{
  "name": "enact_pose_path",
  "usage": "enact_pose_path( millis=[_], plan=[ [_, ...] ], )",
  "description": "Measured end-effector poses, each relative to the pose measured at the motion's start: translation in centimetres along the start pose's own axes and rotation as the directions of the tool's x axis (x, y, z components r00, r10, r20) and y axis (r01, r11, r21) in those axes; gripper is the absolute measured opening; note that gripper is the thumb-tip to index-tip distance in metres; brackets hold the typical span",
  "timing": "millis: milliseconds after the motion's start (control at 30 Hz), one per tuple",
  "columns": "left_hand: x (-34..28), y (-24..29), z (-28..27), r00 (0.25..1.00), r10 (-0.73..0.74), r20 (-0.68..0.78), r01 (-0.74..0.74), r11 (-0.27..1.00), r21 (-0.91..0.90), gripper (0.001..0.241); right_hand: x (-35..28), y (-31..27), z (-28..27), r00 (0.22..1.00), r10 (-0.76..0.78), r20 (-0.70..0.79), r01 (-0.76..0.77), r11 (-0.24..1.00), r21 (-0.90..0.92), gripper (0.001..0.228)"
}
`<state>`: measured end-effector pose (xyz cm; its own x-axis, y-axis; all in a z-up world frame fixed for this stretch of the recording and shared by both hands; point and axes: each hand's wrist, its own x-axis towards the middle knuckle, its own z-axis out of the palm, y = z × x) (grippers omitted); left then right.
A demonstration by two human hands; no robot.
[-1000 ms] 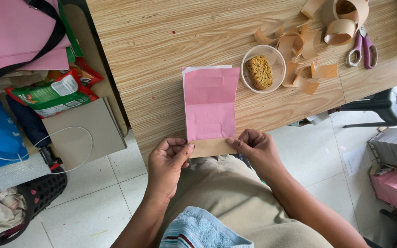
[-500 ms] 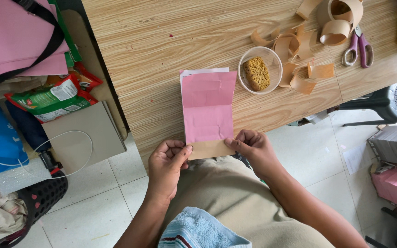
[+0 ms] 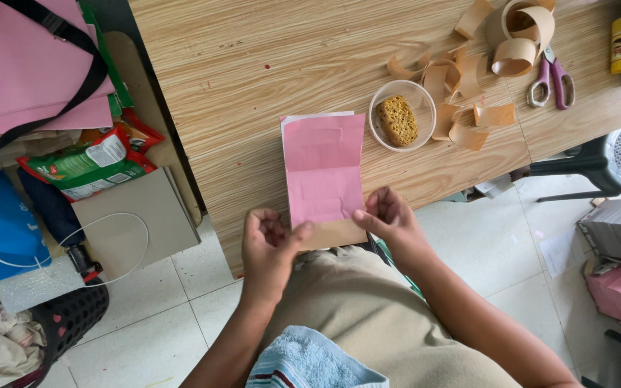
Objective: The person repeatedly applies adhesive tape to the spine of pink paper stacks, folds the paper over the tape, and presses it flat to form a notebook cover. The person uses a sponge to apply adhesive to the tape and scissors to trim excess tape. Finished notebooks are stacked on the table.
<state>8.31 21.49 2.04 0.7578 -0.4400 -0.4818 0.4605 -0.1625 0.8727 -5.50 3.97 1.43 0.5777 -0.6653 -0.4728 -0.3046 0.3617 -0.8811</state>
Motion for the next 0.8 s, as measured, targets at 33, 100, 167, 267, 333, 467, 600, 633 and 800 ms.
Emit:
enact_pose_path(
  millis=[33, 100, 167, 267, 333, 467, 600, 633, 800],
  plan=[
    [-0.3, 0.6, 0.5, 1.000, -0.001, 0.001, 0.001, 1.000, 0.001, 0.066, -0.3, -0.5, 0.9, 1.000, 0.000, -0.001, 0.000, 1.000, 0.000, 0.041],
    [-1.0, 1.6, 1.5, 0.993, 0.117, 0.001, -0.116, 0.980, 0.162, 0.071, -1.0, -1.5, 2.6, 0.993, -0.106, -0.053, 0.090, 0.965, -0.247, 0.061],
    [-0.2, 0.5, 1.1, 0.994, 0.109, 0.013, -0.110, 0.980, 0.168, 0.067, -1.0, -1.3, 2.9, 0.994, -0.103, -0.039, 0.093, 0.975, -0.203, 0.061],
    [0.5, -0.2, 0.6, 0.995, 0.089, 0.040, -0.094, 0.983, 0.155, 0.057, -0.6, -0.3, 2.1, 0.997, -0.075, -0.004, 0.074, 0.993, -0.093, 0.056],
    [0.6, -0.2, 0.1, 0.996, 0.080, 0.049, -0.086, 0.987, 0.134, 0.052, -0.5, -0.2, 1.6, 0.998, -0.055, 0.024, 0.055, 0.998, -0.028, 0.051],
    [0.7, 0.6, -0.6, 0.995, -0.009, 0.103, 0.012, 1.000, -0.027, 0.032, 0.2, -0.1, 0.1, 0.989, -0.018, 0.147, 0.007, 0.997, 0.075, 0.037],
    [1.1, 0.0, -2.7, 0.988, 0.076, 0.137, -0.086, 0.994, 0.067, 0.034, -0.1, -0.2, -1.3, 0.980, -0.113, 0.166, 0.103, 0.993, 0.065, 0.043],
    [0.6, 0.8, -2.8, 0.987, 0.085, 0.139, -0.095, 0.993, 0.066, 0.034, -0.2, -0.9, -1.3, 0.979, -0.122, 0.166, 0.112, 0.991, 0.067, 0.043],
    [-2.4, 2.8, -3.0, 0.878, 0.422, 0.227, -0.468, 0.856, 0.218, 0.023, -2.5, -1.8, -1.1, 0.919, -0.362, 0.155, 0.356, 0.932, 0.069, 0.025]
  ],
)
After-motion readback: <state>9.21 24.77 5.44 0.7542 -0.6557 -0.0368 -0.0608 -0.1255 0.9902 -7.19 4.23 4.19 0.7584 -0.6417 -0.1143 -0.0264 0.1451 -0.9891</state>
